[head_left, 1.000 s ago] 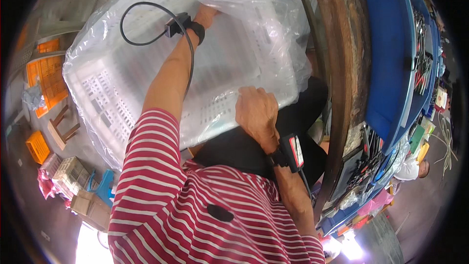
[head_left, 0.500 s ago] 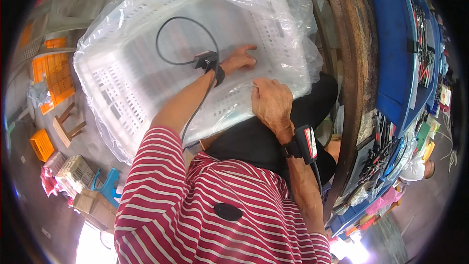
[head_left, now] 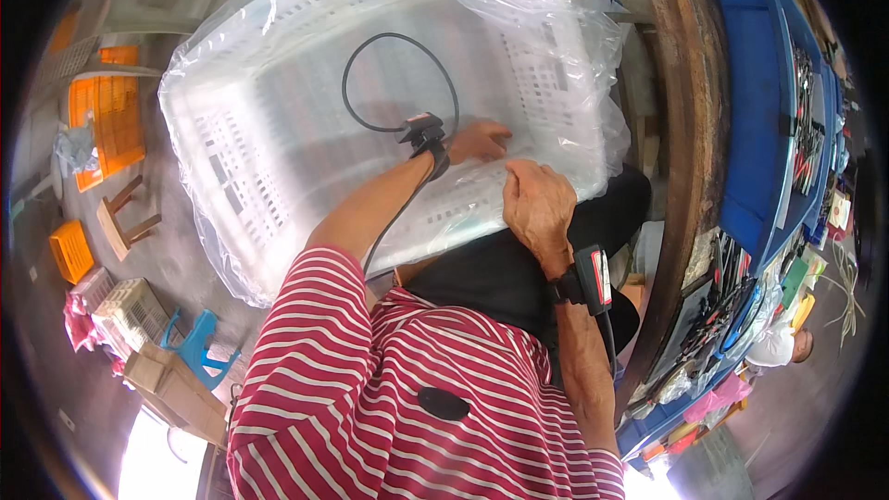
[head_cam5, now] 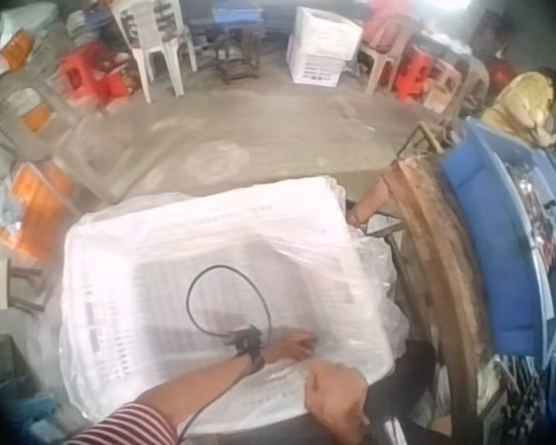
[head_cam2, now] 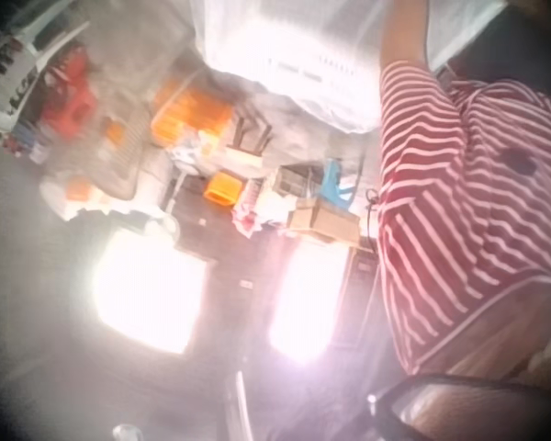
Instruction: The person scans multiple small black and red tools with a handheld barcode scanner and places them into a white plastic basket. The person then removes a white foam sheet from the basket, scans a few more tools, and places them into the basket.
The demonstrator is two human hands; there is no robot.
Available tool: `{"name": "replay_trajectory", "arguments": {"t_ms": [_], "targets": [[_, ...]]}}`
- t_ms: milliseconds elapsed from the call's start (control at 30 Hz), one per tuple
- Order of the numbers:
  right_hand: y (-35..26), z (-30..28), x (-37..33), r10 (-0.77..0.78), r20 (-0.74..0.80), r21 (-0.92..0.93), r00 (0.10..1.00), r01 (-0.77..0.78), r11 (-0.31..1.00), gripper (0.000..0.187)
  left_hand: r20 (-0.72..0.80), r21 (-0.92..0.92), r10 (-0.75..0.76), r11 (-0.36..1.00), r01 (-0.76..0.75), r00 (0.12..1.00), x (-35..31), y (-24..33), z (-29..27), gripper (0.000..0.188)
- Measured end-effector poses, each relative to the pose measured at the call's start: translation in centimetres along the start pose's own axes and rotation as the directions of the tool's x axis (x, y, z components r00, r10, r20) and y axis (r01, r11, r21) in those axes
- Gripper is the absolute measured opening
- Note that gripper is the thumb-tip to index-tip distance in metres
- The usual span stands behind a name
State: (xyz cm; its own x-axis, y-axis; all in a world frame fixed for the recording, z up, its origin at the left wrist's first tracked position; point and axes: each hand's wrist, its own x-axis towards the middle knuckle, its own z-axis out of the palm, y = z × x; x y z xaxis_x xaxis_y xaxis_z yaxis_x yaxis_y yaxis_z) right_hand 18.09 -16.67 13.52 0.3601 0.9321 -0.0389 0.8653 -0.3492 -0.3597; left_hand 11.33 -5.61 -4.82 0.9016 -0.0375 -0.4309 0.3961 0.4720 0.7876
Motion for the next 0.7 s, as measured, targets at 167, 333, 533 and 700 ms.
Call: {"name": "replay_trajectory", "arguments": {"t_ms": [167,333,533,700], "targets": [[0.0,0.0,-0.1,0.014,0.005,-0.001,1.0,-0.014,1.0,0.01,-0.087,-0.135,0.005,0.991,-0.017,0.996,-4.1,0.4,-0.4,0.047],[0.0,0.3,-0.1,-0.03,-0.054,0.003,0.998,0.03,1.0,0.003,-0.352,-0.269,-0.076,0.963,-0.023,0.933,-6.8,0.2,-2.3,0.037],[0.4,0.5,-0.5,0.002,-0.033,-0.02,0.999,-0.003,1.0,0.006,-0.401,-0.223,-0.116,0.975,0.026,0.909,-5.5,0.2,-2.1,0.035],[0.4,0.5,-0.5,0.005,-0.005,-0.03,1.0,-0.006,1.0,0.008,-0.266,0.344,0.158,0.937,-0.059,0.951,-2.2,1.9,-0.5,0.03]]}}
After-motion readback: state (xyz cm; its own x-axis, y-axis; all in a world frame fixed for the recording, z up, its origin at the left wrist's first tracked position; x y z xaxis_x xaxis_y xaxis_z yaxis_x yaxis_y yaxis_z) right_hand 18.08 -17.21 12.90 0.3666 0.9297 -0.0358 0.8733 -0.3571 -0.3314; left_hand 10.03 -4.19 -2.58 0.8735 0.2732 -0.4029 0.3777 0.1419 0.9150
